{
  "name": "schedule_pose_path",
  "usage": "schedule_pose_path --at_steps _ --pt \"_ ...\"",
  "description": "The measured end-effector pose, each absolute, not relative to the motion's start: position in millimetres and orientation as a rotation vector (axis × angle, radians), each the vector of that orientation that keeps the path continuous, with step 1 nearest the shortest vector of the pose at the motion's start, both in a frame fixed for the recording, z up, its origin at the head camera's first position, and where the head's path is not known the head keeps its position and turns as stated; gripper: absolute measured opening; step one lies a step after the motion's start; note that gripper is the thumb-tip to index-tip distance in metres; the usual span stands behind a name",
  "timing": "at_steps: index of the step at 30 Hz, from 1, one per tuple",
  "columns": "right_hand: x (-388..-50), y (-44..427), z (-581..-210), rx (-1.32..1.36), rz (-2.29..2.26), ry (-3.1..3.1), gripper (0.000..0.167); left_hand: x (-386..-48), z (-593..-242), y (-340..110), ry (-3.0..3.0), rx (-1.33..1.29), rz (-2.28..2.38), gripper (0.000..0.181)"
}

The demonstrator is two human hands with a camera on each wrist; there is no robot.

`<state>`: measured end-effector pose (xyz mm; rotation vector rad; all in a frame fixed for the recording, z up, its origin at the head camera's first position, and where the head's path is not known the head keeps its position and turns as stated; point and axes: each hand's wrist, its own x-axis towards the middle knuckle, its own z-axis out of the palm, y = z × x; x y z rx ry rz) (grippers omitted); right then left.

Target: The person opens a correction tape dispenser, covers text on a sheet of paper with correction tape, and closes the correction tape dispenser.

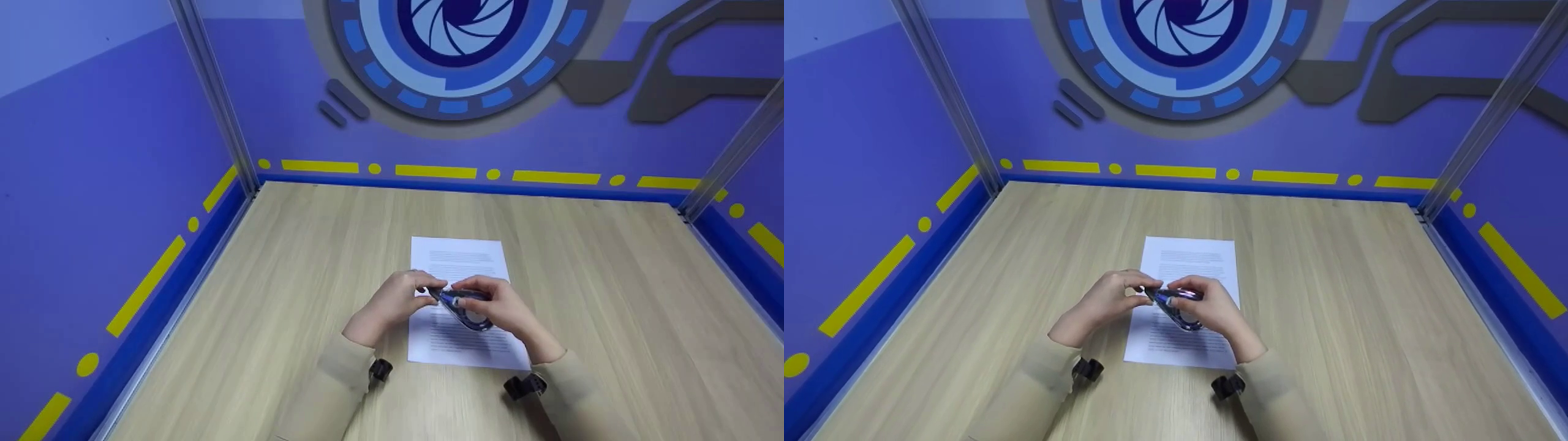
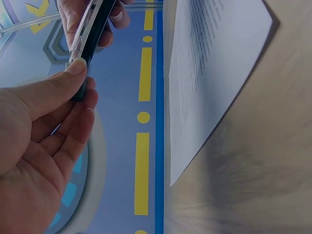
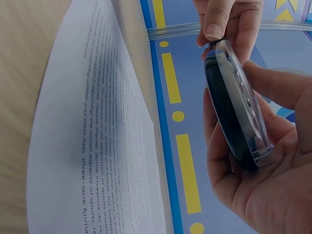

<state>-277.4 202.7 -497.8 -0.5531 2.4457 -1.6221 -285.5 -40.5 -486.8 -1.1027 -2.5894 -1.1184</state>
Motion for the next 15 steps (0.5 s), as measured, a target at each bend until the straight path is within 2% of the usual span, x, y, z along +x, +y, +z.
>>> schedule_pose_path --at_steps 15 --pt "-275.5 200.8 -497.9 -0.520 -1.603 2.452 0.027 -283.4 -485.2 -37.9 -2.606 -1.143 -0.956 0.034"
